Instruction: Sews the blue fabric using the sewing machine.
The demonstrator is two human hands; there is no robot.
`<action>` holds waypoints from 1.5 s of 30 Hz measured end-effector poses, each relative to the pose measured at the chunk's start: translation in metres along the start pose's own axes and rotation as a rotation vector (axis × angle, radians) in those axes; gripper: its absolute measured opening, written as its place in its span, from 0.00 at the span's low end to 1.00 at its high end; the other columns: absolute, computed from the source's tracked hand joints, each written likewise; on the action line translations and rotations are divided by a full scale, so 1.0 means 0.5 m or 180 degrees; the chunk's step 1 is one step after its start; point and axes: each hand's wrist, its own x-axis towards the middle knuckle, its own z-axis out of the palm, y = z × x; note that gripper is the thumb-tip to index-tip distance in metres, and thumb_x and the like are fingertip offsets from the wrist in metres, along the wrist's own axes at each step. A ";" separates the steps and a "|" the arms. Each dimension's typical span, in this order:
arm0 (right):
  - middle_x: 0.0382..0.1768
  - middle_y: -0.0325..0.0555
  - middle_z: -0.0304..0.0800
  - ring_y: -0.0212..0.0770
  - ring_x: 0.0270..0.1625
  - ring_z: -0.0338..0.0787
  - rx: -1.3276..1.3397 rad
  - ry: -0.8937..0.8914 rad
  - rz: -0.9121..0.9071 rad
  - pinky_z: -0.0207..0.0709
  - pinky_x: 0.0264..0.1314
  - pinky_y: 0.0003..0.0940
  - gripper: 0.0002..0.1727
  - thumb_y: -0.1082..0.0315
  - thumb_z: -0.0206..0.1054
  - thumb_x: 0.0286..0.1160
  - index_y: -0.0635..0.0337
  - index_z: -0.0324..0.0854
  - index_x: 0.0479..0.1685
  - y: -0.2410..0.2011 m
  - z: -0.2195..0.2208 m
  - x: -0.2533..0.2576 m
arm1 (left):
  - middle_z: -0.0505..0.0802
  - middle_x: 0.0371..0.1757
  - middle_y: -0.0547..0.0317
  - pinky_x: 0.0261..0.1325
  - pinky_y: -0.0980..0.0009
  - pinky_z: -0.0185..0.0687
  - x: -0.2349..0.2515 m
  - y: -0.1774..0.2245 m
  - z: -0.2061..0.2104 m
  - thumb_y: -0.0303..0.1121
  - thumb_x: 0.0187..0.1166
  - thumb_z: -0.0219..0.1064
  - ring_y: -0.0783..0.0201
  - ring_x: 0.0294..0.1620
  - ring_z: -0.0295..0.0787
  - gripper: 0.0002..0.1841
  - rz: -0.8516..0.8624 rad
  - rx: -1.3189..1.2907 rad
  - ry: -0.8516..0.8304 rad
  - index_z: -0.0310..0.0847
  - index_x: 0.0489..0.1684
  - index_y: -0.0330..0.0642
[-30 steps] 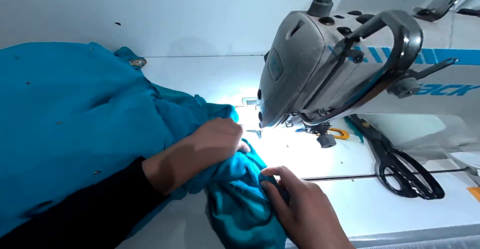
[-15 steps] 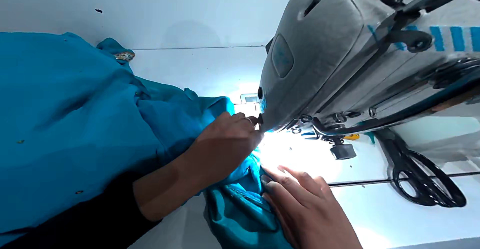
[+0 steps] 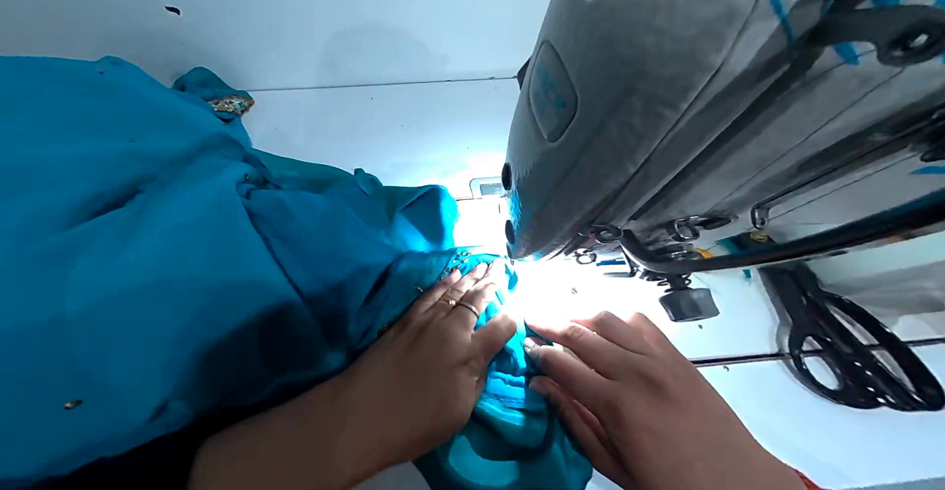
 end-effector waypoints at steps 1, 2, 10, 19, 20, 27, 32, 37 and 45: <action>0.46 0.37 0.94 0.42 0.42 0.87 -0.0044 0.0020 0.0009 0.70 0.39 0.37 0.19 0.54 0.50 0.88 0.45 0.88 0.44 0.002 0.002 0.002 | 0.85 0.76 0.49 0.86 0.52 0.66 0.005 -0.009 -0.004 0.39 0.88 0.46 0.52 0.86 0.71 0.21 0.0017 -0.0164 -0.0110 0.85 0.67 0.53; 0.44 0.37 0.94 0.42 0.41 0.87 -0.0070 0.0045 0.0019 0.70 0.38 0.37 0.19 0.54 0.50 0.88 0.45 0.89 0.43 0.005 0.005 0.005 | 0.85 0.76 0.50 0.87 0.53 0.63 0.011 -0.017 -0.005 0.39 0.88 0.46 0.52 0.87 0.70 0.21 0.0052 -0.0256 -0.0139 0.85 0.67 0.54; 0.42 0.40 0.94 0.43 0.42 0.87 -0.0089 0.0149 0.0262 0.71 0.41 0.39 0.21 0.52 0.52 0.84 0.47 0.92 0.43 0.016 0.019 0.011 | 0.95 0.47 0.56 0.76 0.55 0.74 0.061 -0.071 -0.004 0.34 0.77 0.55 0.53 0.68 0.86 0.19 0.0674 -0.0525 0.0116 0.92 0.57 0.52; 0.41 0.39 0.94 0.40 0.47 0.89 0.0336 0.0213 -0.0005 0.75 0.45 0.36 0.20 0.49 0.57 0.82 0.47 0.94 0.41 0.052 0.023 0.022 | 0.88 0.49 0.55 0.55 0.70 0.80 0.077 -0.117 0.008 0.37 0.75 0.58 0.62 0.54 0.84 0.16 0.0885 -0.0659 0.0291 0.95 0.48 0.53; 0.39 0.39 0.94 0.39 0.45 0.88 0.0400 0.0221 -0.0065 0.74 0.42 0.36 0.20 0.49 0.58 0.81 0.47 0.94 0.39 0.055 0.022 0.023 | 0.87 0.47 0.57 0.51 0.74 0.79 0.077 -0.117 0.005 0.38 0.76 0.58 0.65 0.51 0.84 0.15 0.0919 -0.0644 0.0298 0.94 0.45 0.52; 0.40 0.40 0.93 0.39 0.46 0.89 0.0449 0.0258 -0.0152 0.75 0.44 0.35 0.20 0.48 0.58 0.81 0.46 0.94 0.38 0.059 0.025 0.024 | 0.88 0.45 0.60 0.45 0.82 0.75 0.081 -0.129 0.002 0.38 0.76 0.58 0.73 0.45 0.82 0.14 0.1015 -0.0655 0.0388 0.95 0.40 0.53; 0.36 0.37 0.91 0.36 0.41 0.86 0.0428 0.0265 -0.0114 0.73 0.41 0.32 0.20 0.48 0.58 0.80 0.45 0.94 0.37 0.057 0.027 0.022 | 0.90 0.47 0.60 0.56 0.79 0.78 0.076 -0.124 -0.009 0.38 0.77 0.58 0.70 0.53 0.86 0.15 0.1018 -0.0552 0.0378 0.95 0.44 0.55; 0.37 0.37 0.91 0.35 0.42 0.86 0.0460 0.0314 -0.0127 0.74 0.42 0.32 0.19 0.48 0.59 0.79 0.45 0.94 0.38 0.057 0.027 0.022 | 0.88 0.42 0.63 0.39 0.83 0.77 0.081 -0.125 -0.021 0.36 0.78 0.58 0.76 0.38 0.84 0.14 0.1121 -0.0625 0.0270 0.95 0.41 0.57; 0.34 0.36 0.91 0.34 0.39 0.85 0.0435 0.0346 -0.0138 0.73 0.41 0.31 0.19 0.49 0.59 0.79 0.45 0.96 0.40 0.052 0.029 0.023 | 0.91 0.48 0.62 0.63 0.78 0.75 0.088 -0.137 -0.025 0.35 0.79 0.58 0.70 0.60 0.83 0.15 0.1292 -0.0738 0.0172 0.95 0.41 0.54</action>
